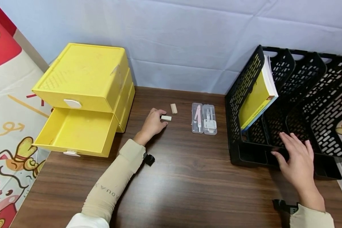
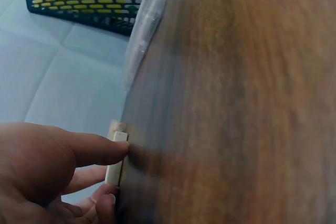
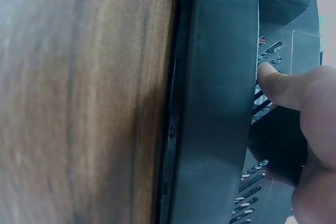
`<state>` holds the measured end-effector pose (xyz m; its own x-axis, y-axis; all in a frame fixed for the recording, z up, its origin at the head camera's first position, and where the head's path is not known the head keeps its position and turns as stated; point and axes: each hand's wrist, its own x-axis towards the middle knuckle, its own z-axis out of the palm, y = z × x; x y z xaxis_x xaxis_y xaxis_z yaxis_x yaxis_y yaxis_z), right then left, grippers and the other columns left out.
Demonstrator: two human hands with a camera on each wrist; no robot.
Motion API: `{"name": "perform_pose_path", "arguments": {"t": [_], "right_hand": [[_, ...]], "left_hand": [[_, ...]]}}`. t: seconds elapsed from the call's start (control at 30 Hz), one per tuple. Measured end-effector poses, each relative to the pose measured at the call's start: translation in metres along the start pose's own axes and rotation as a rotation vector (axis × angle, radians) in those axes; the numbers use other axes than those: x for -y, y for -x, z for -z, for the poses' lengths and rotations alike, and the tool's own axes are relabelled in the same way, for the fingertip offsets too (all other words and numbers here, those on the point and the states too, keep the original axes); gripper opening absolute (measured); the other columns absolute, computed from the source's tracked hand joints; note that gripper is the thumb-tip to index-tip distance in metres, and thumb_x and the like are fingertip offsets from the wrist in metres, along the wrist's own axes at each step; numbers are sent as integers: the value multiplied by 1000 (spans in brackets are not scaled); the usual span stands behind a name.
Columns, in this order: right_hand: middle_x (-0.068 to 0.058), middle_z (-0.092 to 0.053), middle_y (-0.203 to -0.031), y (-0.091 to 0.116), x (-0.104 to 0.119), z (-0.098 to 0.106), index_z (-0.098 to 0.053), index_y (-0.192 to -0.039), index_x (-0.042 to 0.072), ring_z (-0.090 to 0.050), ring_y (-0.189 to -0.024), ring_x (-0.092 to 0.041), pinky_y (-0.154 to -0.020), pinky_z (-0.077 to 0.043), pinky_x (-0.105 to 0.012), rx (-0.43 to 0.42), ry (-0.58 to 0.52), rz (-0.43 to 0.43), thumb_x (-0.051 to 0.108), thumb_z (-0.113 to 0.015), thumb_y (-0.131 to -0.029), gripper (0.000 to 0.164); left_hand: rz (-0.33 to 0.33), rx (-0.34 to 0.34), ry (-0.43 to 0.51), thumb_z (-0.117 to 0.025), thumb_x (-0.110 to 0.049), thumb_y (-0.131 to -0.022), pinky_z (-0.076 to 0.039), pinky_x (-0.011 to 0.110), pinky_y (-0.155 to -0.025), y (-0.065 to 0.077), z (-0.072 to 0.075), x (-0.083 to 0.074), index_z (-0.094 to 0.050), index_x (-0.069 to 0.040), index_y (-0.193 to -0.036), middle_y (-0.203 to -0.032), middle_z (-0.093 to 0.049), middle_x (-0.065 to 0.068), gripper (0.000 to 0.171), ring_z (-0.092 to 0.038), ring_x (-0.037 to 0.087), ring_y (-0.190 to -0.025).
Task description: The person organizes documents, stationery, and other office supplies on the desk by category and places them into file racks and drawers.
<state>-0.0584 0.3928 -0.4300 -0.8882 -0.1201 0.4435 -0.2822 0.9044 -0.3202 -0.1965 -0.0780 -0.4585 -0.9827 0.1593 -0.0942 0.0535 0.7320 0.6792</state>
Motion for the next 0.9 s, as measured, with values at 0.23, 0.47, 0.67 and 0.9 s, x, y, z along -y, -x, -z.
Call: {"name": "perform_pose_path", "arguments": {"t": [0.23, 0.47, 0.67, 0.9], "right_hand": [[-27, -52, -145, 0, -1, 0, -51, -146, -1, -34, -148, -33, -123, -6, -55, 0, 1, 1, 8, -73, -93, 58], [-27, -52, -145, 1, -1, 0, -52, -146, -1, -34, -148, -33, -123, -7, -55, -3, 0, 7, 13, -71, -96, 56], [-27, -53, -144, 1, -1, 0, -53, -145, -1, -35, -148, -32, -123, -7, -56, -9, 0, 9, 15, -72, -96, 55], [-27, -53, -144, 1, -1, 0, -53, -145, -1, -35, -148, -32, -123, -7, -56, -6, 3, 9, 10, -74, -93, 57]], "left_hand": [[-11, -2, -32, -75, -12, -94, -47, 39, -92, -1, -1, -1, -70, -4, -117, -111, -60, 12, 26, -55, 26, -100], [-19, 0, -48, -76, -11, -93, -47, 38, -89, -3, -1, 0, -72, -5, -106, -103, -62, 10, 15, -56, 25, -95], [-25, 5, -42, -74, -11, -94, -47, 38, -87, -1, 1, -1, -73, -5, -106, -101, -63, 10, 14, -56, 25, -93], [-31, 18, -39, -73, -11, -95, -48, 38, -86, 2, 4, -4, -73, -4, -108, -102, -62, 11, 15, -56, 25, -93]]}}
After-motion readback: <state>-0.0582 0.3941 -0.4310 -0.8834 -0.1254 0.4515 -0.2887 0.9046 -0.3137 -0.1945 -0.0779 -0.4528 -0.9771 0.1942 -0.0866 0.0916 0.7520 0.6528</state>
